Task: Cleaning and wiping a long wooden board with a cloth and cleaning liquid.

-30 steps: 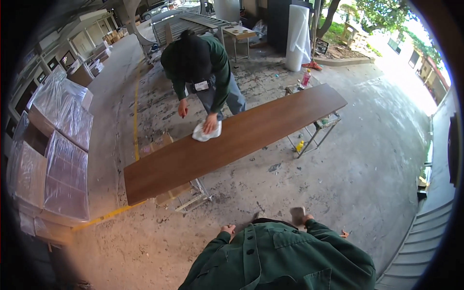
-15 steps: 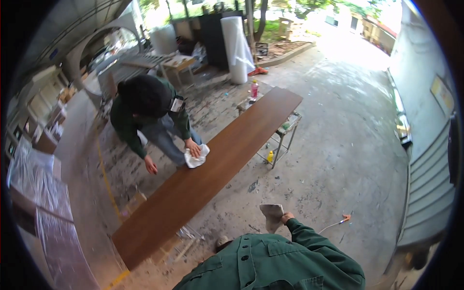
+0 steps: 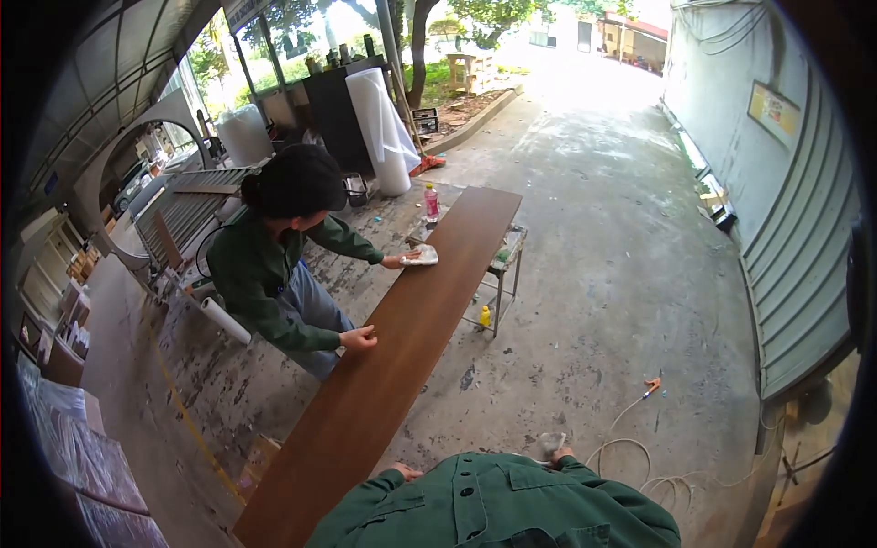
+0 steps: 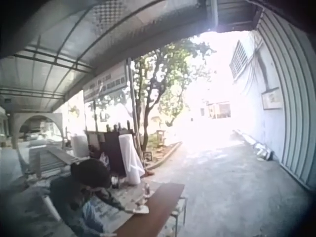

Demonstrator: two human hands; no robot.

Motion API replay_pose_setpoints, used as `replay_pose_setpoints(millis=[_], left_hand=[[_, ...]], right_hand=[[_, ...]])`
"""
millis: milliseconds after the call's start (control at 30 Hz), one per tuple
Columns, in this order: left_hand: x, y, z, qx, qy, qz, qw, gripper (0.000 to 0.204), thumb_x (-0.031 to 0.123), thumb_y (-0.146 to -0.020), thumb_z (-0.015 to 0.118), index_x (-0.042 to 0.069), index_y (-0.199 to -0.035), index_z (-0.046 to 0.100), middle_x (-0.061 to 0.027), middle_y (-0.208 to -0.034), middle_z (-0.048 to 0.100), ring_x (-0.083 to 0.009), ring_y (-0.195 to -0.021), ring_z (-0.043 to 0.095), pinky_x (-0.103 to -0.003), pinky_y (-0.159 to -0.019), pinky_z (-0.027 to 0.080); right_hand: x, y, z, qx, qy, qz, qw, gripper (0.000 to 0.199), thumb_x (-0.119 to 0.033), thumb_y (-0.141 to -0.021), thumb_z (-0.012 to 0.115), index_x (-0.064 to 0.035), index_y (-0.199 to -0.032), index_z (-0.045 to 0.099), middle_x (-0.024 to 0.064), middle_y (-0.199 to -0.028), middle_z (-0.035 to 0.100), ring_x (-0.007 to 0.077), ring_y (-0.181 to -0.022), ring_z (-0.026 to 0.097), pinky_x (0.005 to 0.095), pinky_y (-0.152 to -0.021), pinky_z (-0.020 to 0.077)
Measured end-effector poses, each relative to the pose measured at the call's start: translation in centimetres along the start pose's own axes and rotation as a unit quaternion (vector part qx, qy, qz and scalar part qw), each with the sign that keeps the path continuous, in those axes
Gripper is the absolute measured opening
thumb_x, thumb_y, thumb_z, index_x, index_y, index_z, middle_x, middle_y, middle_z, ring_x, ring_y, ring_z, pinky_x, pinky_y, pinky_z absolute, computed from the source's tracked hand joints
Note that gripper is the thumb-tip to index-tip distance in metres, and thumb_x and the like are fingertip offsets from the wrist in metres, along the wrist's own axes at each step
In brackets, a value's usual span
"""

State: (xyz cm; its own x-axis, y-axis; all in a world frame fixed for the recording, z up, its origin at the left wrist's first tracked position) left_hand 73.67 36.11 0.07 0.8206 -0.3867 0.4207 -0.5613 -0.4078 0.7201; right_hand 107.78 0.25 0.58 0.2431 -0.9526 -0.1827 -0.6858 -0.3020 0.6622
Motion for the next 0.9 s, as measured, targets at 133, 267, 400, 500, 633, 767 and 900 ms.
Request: replay_pose_setpoints(millis=[133, 267, 400, 500, 633, 767, 900], left_hand=[[-1.9, 7.1, 9.6, -0.09, -0.132, 0.056, 0.986, 0.046, 0.047, -0.067, 0.06, 0.008, -0.093, 0.061, -0.0095, -0.087, 0.062, -0.0188, -0.083, 0.058, -0.031, -0.075, 0.043], [-3.6, 19.4, 18.3, -0.122, -0.107, 0.072, 0.984, 0.047, 0.046, -0.067, 0.059, 0.009, -0.096, 0.06, -0.0096, -0.089, 0.061, -0.0196, -0.082, 0.057, -0.031, -0.074, 0.043], [-2.7, 10.4, 11.0, -0.14, -0.084, 0.09, 0.982, 0.047, 0.045, -0.067, 0.059, 0.01, -0.098, 0.058, -0.0097, -0.09, 0.061, -0.0204, -0.082, 0.057, -0.031, -0.074, 0.042], [-1.7, 3.9, 6.6, -0.152, -0.063, 0.098, 0.981, 0.048, 0.045, -0.067, 0.058, 0.011, -0.1, 0.057, -0.0097, -0.092, 0.061, -0.021, -0.082, 0.057, -0.031, -0.073, 0.042], [2.4, 1.1, -0.2, -0.175, -0.034, 0.118, 0.977, 0.048, 0.044, -0.067, 0.057, 0.012, -0.103, 0.056, -0.0098, -0.094, 0.06, -0.0218, -0.081, 0.056, -0.031, -0.073, 0.042], [3.9, 3.2, -1.3, -0.159, -0.028, 0.082, 0.984, 0.041, 0.04, -0.068, 0.057, 0.011, -0.096, 0.059, -0.01, -0.093, 0.06, -0.0219, -0.08, 0.056, -0.032, -0.071, 0.042], [4.7, 5.0, -1.5, -0.132, -0.005, 0.057, 0.99, 0.035, 0.037, -0.068, 0.057, 0.011, -0.091, 0.061, -0.0104, -0.091, 0.06, -0.0217, -0.078, 0.056, -0.032, -0.07, 0.043]], right_hand=[[0.5, 2.0, 1.5, 0.025, -0.167, 0.081, 0.982, 0.029, -0.025, -0.069, 0.054, -0.005, -0.088, 0.061, 0.0137, -0.095, 0.058, 0.0281, -0.092, 0.054, 0.0355, -0.076, 0.043], [-0.4, 1.8, 0.9, 0.017, -0.18, 0.082, 0.98, 0.024, -0.018, -0.068, 0.054, -0.0027, -0.086, 0.061, 0.0139, -0.092, 0.059, 0.0279, -0.089, 0.056, 0.0349, -0.074, 0.044], [-1.0, 2.1, -0.6, 0.016, -0.132, 0.061, 0.989, 0.024, -0.017, -0.067, 0.054, -0.0016, -0.085, 0.061, 0.0152, -0.091, 0.059, 0.0288, -0.088, 0.056, 0.0359, -0.073, 0.044], [-1.3, 2.7, -1.1, 0.018, -0.168, 0.074, 0.983, 0.025, -0.017, -0.067, 0.054, -0.0014, -0.085, 0.061, 0.0155, -0.091, 0.059, 0.029, -0.089, 0.055, 0.0358, -0.073, 0.0439], [-0.4, 1.2, 0.0, -0.003, -0.092, 0.043, 0.995, 0.028, -0.023, -0.067, 0.057, -0.0023, -0.086, 0.061, 0.0142, -0.095, 0.058, 0.028, -0.091, 0.055, 0.0343, -0.075, 0.0436], [0.6, -0.6, 0.8, -0.006, -0.034, 0.003, 0.999, 0.031, -0.026, -0.066, 0.058, -0.0032, -0.087, 0.061, 0.0134, -0.096, 0.058, 0.0271, -0.092, 0.054, 0.0343, -0.075, 0.0434], [-0.3, 0.9, -0.7, -0.013, -0.13, 0.047, 0.99, 0.037, -0.029, -0.061, 0.064, -0.0048, -0.089, 0.061, 0.0124, -0.096, 0.058, 0.0267, -0.091, 0.055, 0.0347, -0.076, 0.0439]])
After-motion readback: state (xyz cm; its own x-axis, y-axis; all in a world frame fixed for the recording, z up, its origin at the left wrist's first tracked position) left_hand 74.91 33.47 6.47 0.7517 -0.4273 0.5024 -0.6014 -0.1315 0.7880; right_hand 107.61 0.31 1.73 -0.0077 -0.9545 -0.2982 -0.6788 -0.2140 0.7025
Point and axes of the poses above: each hand's wrist, its own y-axis away from the middle knuckle, its own z-axis out of the palm, x = y × z, the point moved 2 cm from there along -y, towards the middle knuckle
